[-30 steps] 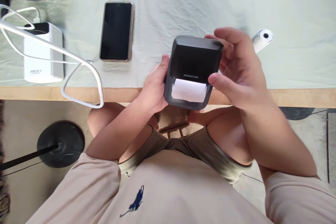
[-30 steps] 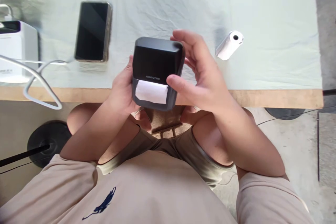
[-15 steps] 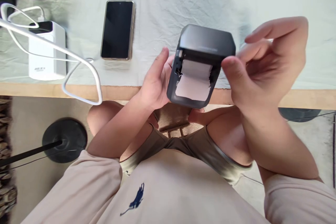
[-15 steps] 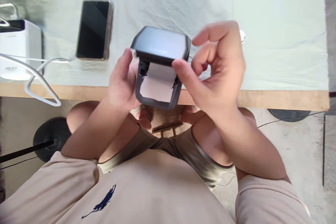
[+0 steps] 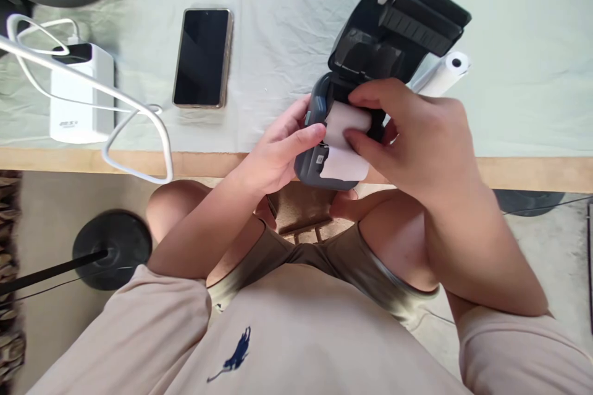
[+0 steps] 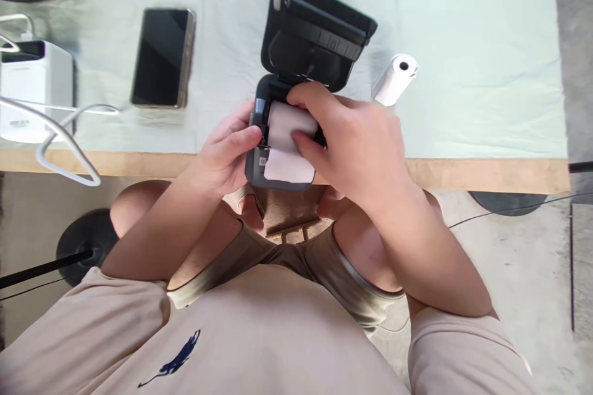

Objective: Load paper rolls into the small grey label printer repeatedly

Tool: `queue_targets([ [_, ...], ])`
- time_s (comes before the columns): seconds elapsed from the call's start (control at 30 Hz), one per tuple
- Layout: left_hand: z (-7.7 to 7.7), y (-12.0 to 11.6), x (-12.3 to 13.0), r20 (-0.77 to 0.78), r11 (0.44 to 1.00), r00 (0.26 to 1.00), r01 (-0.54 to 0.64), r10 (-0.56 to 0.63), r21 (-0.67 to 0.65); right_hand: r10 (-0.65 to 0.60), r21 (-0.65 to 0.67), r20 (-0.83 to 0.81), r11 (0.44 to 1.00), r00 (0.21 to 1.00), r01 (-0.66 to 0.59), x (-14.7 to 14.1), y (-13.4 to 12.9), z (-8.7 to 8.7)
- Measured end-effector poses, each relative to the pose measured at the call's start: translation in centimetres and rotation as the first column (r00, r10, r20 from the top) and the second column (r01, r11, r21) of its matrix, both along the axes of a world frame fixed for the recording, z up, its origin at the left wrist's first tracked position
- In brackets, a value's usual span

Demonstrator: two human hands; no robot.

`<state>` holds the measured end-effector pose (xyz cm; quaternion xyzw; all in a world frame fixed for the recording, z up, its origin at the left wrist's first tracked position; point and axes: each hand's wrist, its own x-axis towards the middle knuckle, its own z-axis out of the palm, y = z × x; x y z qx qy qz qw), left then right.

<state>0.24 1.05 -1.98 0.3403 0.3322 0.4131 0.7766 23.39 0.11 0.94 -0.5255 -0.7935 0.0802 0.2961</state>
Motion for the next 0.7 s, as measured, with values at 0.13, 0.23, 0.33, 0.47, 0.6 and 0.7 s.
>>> queue_targets([
  [0.13,-0.1,-0.1,0.0,-0.011,0.999,1.000,0.027,-0.026,0.023,-0.002,-0.025,-0.026,1.000,1.000,0.002,-0.3,-0.3,0.6],
  [0.23,-0.1,-0.1,0.0,0.007,1.000,1.000,-0.015,0.015,0.021,0.036,-0.067,-0.230,0.996,0.973,-0.053,-0.4,-0.9,2.0],
  [0.33,0.0,0.0,0.1,0.039,0.998,0.997,-0.067,0.067,-0.011,0.031,-0.036,-0.602,0.997,0.798,-0.066,0.5,-0.5,2.5],
  [0.47,0.7,0.3,0.4,0.036,0.984,0.989,-0.141,0.146,-0.109,0.110,0.062,-0.906,0.990,0.409,-0.130,2.6,2.2,-0.8],
  [0.6,1.1,0.5,0.6,0.059,0.975,0.982,-0.168,0.179,-0.147,0.033,-0.013,-0.849,0.996,0.527,-0.083,3.5,3.3,-4.6],
  [0.7,1.2,0.5,0.6,0.086,0.981,0.984,-0.145,0.157,-0.131,-0.012,-0.064,-0.677,0.997,0.736,-0.042,3.4,2.9,-5.7],
])
